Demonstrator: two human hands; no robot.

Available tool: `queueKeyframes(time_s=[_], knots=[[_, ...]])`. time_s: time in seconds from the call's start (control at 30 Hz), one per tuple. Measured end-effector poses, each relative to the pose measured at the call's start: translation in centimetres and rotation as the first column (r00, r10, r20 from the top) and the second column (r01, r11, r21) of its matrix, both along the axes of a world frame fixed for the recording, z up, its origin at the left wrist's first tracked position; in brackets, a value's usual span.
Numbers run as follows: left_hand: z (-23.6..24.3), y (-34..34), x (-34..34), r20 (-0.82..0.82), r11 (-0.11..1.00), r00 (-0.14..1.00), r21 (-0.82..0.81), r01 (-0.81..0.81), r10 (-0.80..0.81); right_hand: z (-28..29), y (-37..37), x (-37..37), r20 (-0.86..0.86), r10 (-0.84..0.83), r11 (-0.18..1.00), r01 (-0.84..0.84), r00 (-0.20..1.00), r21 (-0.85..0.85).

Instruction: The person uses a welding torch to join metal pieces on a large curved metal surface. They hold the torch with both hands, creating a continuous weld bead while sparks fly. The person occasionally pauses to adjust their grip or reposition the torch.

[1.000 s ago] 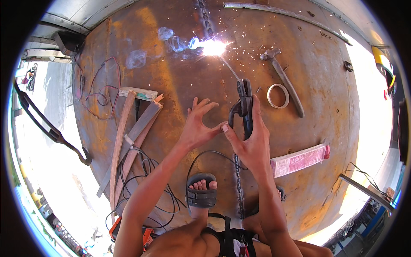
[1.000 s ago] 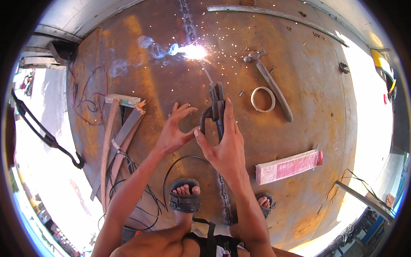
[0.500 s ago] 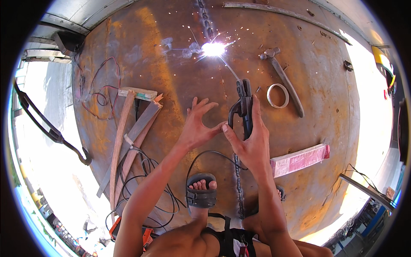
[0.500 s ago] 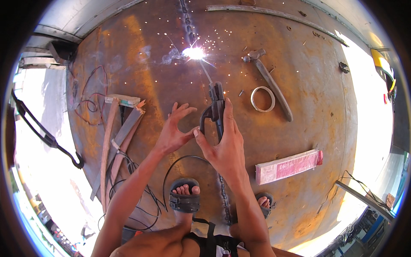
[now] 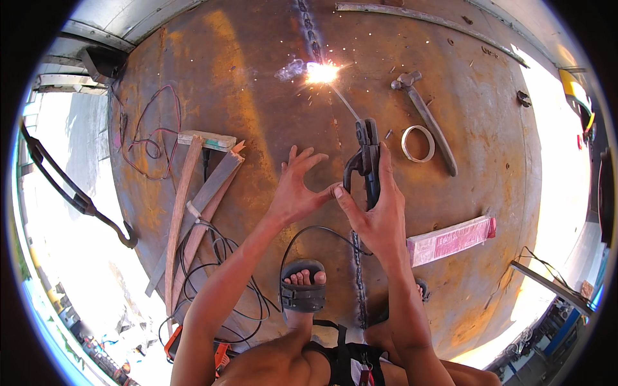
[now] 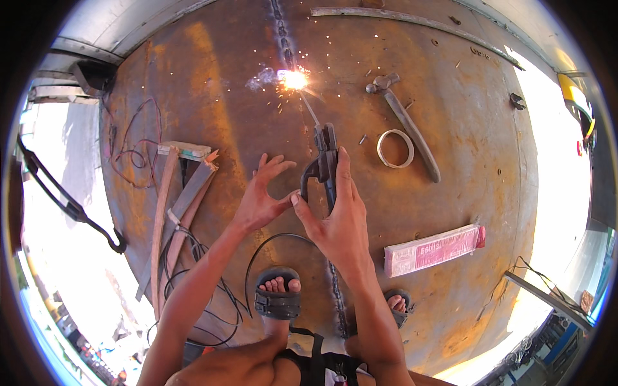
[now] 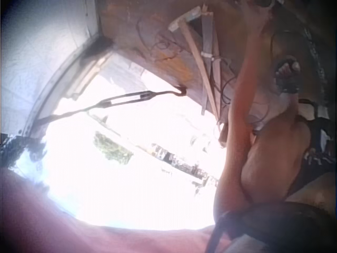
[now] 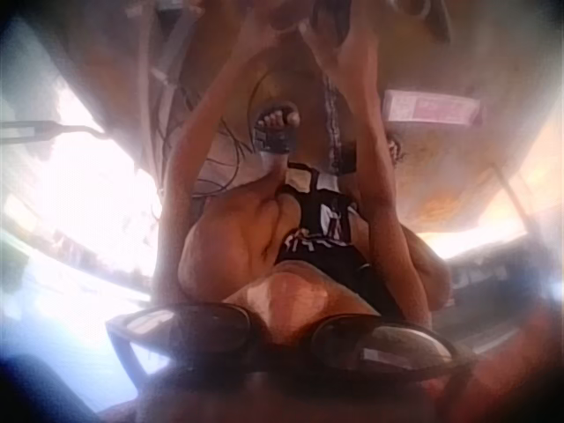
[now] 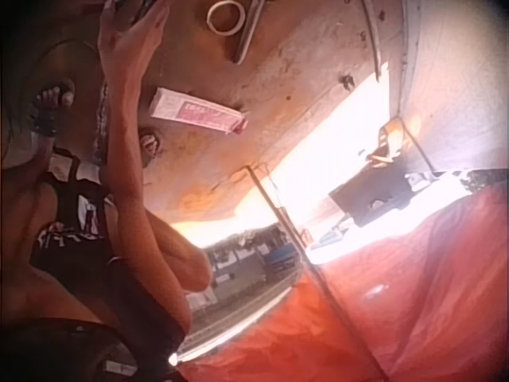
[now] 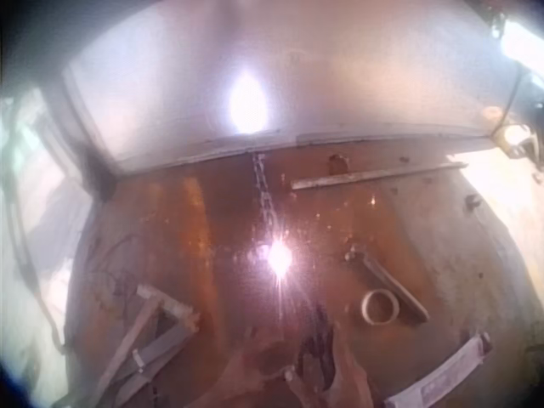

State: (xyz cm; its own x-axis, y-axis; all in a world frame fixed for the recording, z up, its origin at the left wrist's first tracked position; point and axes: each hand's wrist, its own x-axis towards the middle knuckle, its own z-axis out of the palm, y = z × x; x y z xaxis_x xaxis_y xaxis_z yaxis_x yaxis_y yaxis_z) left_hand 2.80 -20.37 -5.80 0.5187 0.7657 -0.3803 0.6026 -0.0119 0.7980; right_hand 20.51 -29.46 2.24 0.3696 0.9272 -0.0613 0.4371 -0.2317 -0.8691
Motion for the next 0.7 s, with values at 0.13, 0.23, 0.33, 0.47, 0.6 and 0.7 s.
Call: queueKeyframes(time_s=[0.13, 0.23, 0.33, 0.47, 0.6, 0.7], knots=[[-0.05, -0.03, 0.01, 0.001, 1.0, 1.0, 0.005, -0.005, 0.005, -0.1, -0.02, 0.01, 0.004, 0.001, 1.0, -0.001, 1.0, -0.004], [0.01, 0.04, 0.12, -0.001, 1.0, 1.0, 0.005, -0.002, 0.002, -0.13, -0.06, 0.04, 0.006, 0.0, 1.0, 0.0, 1.0, -0.01], [0.06, 0.01, 0.13, 0.0, 1.0, 1.0, 0.002, -0.005, 0.005, -0.14, -0.07, 0.04, 0.007, 0.003, 1.0, -0.003, 1.0, -0.004], [0.1, 0.06, 0.12, 0.002, 1.0, 1.0, 0.004, 0.001, -0.002, -0.53, -0.11, 0.16, 0.024, 0.021, 1.0, -0.021, 1.0, 0.014], [0.01, -0.11, 0.06, 0.007, 1.0, 1.0, 0.003, -0.012, 0.012, -0.13, -0.05, -0.05, 0.004, 0.004, 1.0, -0.004, 1.0, 0.004], [0.18, 0.05, 0.13, -0.003, 1.0, 1.0, 0.01, 0.009, -0.009, -0.27, -0.09, -0.03, 0.009, -0.002, 1.0, 0.002, 1.0, 0.006]])
